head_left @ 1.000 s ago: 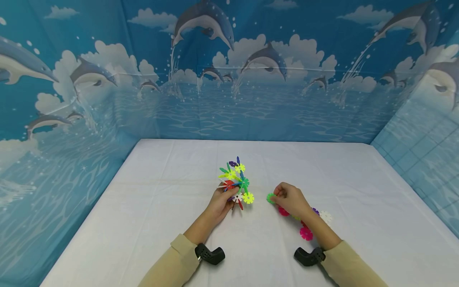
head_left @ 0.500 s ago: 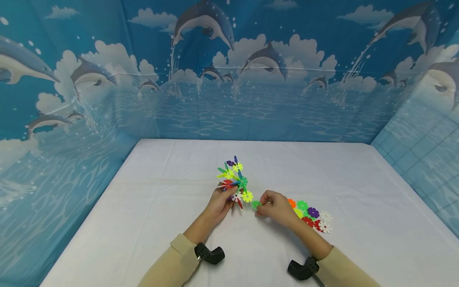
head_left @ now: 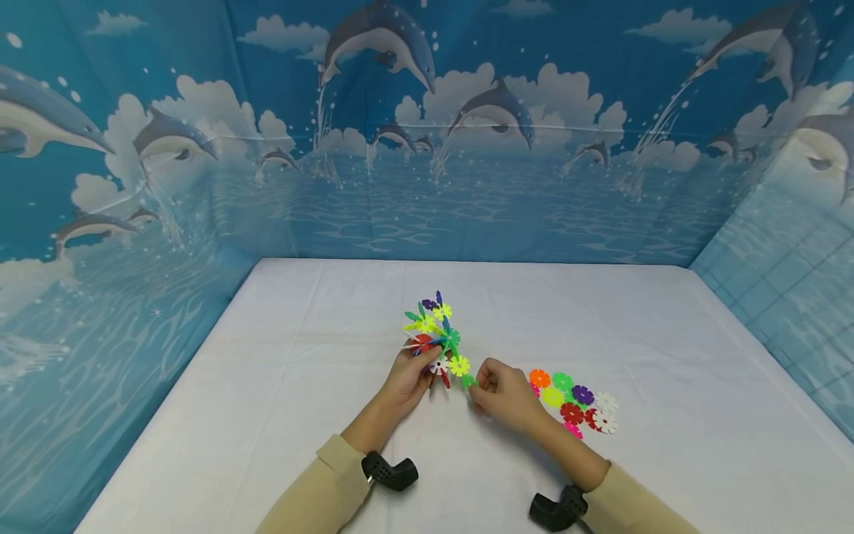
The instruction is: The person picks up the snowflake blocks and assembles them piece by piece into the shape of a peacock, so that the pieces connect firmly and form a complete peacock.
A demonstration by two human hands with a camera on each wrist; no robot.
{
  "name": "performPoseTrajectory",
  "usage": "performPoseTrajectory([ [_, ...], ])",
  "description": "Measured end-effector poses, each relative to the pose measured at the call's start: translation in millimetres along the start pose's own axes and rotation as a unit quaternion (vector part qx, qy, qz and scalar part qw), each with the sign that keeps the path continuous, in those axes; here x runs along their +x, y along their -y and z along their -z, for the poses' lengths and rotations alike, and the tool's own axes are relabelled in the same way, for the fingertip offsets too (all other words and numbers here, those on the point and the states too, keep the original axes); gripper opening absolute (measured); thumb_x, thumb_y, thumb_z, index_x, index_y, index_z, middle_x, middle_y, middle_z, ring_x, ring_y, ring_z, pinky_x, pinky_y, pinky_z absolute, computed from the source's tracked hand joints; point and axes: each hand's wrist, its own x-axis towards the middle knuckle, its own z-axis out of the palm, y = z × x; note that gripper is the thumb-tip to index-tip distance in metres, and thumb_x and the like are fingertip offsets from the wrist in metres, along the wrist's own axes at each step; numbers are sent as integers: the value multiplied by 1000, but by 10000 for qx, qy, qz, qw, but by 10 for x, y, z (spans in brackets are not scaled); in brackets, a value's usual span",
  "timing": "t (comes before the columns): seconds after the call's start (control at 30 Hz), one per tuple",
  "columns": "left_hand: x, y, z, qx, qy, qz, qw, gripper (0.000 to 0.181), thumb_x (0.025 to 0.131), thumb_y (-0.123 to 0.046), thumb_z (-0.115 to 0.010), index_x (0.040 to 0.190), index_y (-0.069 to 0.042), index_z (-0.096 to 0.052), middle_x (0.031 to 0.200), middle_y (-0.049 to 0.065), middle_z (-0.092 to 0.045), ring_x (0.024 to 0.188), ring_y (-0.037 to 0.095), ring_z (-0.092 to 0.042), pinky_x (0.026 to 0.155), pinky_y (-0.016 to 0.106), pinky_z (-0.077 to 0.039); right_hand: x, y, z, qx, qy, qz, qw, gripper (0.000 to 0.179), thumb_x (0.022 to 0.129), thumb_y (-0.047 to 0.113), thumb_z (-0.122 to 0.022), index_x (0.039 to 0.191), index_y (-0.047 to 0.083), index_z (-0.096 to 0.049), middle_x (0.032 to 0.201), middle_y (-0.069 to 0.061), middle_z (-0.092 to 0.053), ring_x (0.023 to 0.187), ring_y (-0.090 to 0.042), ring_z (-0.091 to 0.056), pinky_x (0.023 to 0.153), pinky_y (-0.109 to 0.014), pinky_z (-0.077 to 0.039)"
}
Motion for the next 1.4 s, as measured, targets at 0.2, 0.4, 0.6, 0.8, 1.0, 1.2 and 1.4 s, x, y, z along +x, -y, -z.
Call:
performPoseTrajectory([
  [0.2, -2, 0, 1, 42, 27, -17, 10000, 49, 95, 5, -53, 140, 6, -35, 123, 8, -58, 108, 12, -59, 95, 27, -47, -10, 25, -56, 14, -219, 136, 9997, 13, 87, 4, -65, 82, 6, -53, 59, 2, -58, 49, -14, -58, 52, -26, -50],
  [0.4, -16, 3, -8, 131, -53, -32, 9999, 49, 95, 6, -53, 140, 5, -35, 121, 6, -58, 104, 11, -60, 89, 23, -49, -30, 33, -122, -29, -411, 491, 9979, 16, 87, 0, -66, 80, 6, -52, 58, 4, -58, 46, -9, -55, 49, -25, -48],
  [0.6, -21, 14, -29, 548, -109, -58, 9984, 52, 94, 3, -55, 142, 2, -33, 127, 9, -55, 105, 11, -59, 88, 23, -49, -35, 2, -184, -177, -771, 1010, 9917, 20, 83, -5, -64, 76, 8, -50, 52, 10, -53, 42, -3, -47, 43, -23, -43],
  [0.8, -23, 17, -37, 809, -159, -43, 9966, 57, 94, 0, -56, 145, -2, -30, 137, 15, -48, 110, 14, -56, 92, 26, -48, -26, -47, -218, -199, -1062, 1346, 9850, 23, 80, -6, -64, 74, 9, -49, 51, 14, -50, 42, 0, -42, 40, -23, -39],
  [1.0, -17, 32, -38, 885, -266, -9, 9957, 57, 93, 0, -57, 144, -5, -32, 135, 14, -50, 107, 14, -57, 90, 25, -48, -13, -103, -256, -284, -1339, 1643, 9769, 26, 76, -8, -65, 72, 10, -48, 53, 15, -44, 45, 3, -36, 40, -22, -35],
  [1.2, 3, 36, -41, 945, -318, -21, 9950, 56, 93, 0, -57, 143, -5, -32, 127, 11, -53, 97, 10, -57, 78, 20, -48, -14, -121, -281, -311, -1458, 1611, 9756, 27, 77, -7, -66, 72, 11, -47, 54, 15, -42, 46, 3, -35, 40, -21, -34],
  [1.4, -4, 32, -57, 836, -400, -55, 9957, 55, 93, 1, -56, 143, -2, -33, 130, 13, -52, 102, 12, -57, 85, 23, -48, 1, -130, -291, -185, -1469, 1428, 9786, 26, 79, -7, -67, 73, 10, -48, 54, 13, -45, 46, 0, -39, 42, -22, -37],
])
